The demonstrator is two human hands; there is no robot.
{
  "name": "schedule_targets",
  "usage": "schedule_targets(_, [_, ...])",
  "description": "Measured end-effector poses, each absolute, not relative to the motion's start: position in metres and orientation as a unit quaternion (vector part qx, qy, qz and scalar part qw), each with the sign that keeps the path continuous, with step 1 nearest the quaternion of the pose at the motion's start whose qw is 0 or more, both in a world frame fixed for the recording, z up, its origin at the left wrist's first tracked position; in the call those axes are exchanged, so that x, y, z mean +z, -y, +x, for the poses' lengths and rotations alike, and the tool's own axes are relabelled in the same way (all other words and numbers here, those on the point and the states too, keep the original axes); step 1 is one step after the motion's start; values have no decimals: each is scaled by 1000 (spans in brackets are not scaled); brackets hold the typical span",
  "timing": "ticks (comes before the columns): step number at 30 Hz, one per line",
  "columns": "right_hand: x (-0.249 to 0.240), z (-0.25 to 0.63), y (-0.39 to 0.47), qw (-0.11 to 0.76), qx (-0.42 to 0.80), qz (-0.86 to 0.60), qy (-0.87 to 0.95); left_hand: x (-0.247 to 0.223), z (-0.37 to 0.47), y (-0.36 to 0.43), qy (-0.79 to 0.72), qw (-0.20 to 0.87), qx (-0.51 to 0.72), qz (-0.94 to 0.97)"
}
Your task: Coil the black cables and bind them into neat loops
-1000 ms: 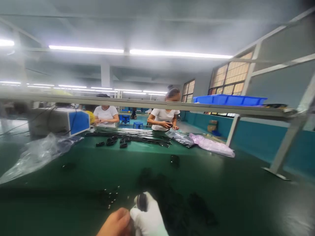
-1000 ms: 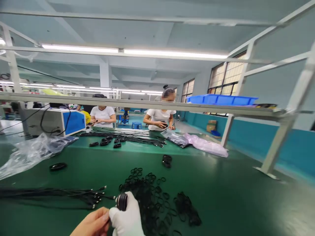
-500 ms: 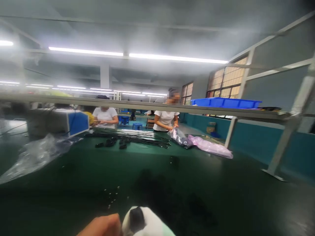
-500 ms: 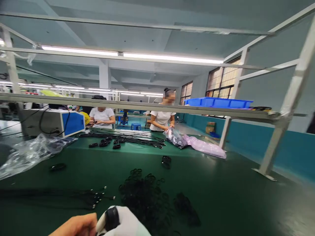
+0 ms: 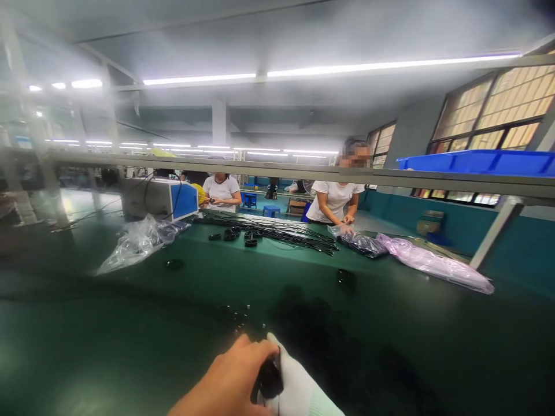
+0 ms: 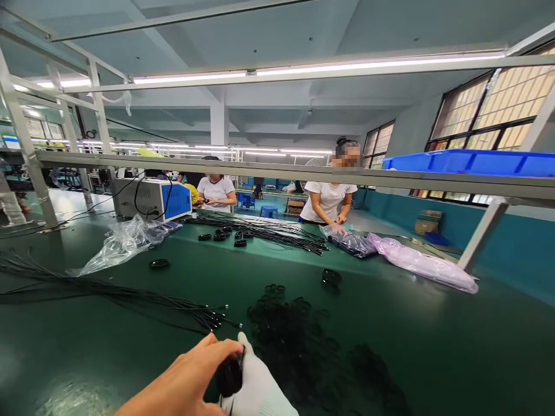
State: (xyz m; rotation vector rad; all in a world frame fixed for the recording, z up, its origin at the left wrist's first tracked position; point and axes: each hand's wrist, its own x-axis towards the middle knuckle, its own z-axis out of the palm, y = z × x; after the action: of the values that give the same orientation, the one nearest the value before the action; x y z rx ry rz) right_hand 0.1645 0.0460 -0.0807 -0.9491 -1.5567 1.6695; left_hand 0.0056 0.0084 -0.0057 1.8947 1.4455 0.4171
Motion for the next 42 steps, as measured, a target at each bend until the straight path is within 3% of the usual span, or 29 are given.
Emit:
schedule_targets(4, [-83, 158, -46, 306, 549, -462, 625, -14, 3, -20, -569, 317, 115, 750])
schedule_targets(9, [-59, 165, -37, 296, 420, -491, 704, -43, -17, -44, -483, 526, 131, 688])
schedule_targets(16, [-64, 172, -37, 332, 789, -159, 493, -38, -6, -35, -515, 569, 263, 584])
schedule_targets(21, [-74, 167, -38, 312, 819, -146, 458, -12, -9, -22, -413, 630, 416, 510])
schedule_targets(26, [-65, 170, -31, 302, 833, -164, 433, -6, -2, -17, -471, 404, 350, 702])
schedule_targets(28, [-69, 169, -32, 298, 842, -160, 420, -9, 1, -20, -482, 370, 343, 716])
schedule_targets(32, [-81, 163, -38, 328, 875, -148, 323, -14, -4, -32, -460, 507, 353, 638])
schedule_targets(35, [-78, 162, -40, 284, 916, -115, 261, -13, -11, -38, -425, 604, 334, 586])
schedule_targets(38, [-72, 162, -38, 269, 925, -90, 252, -13, -14, -40, -427, 617, 349, 561])
schedule_targets(42, [-71, 156, -34, 313, 887, -126, 315, -17, -12, -41, -452, 611, 342, 553])
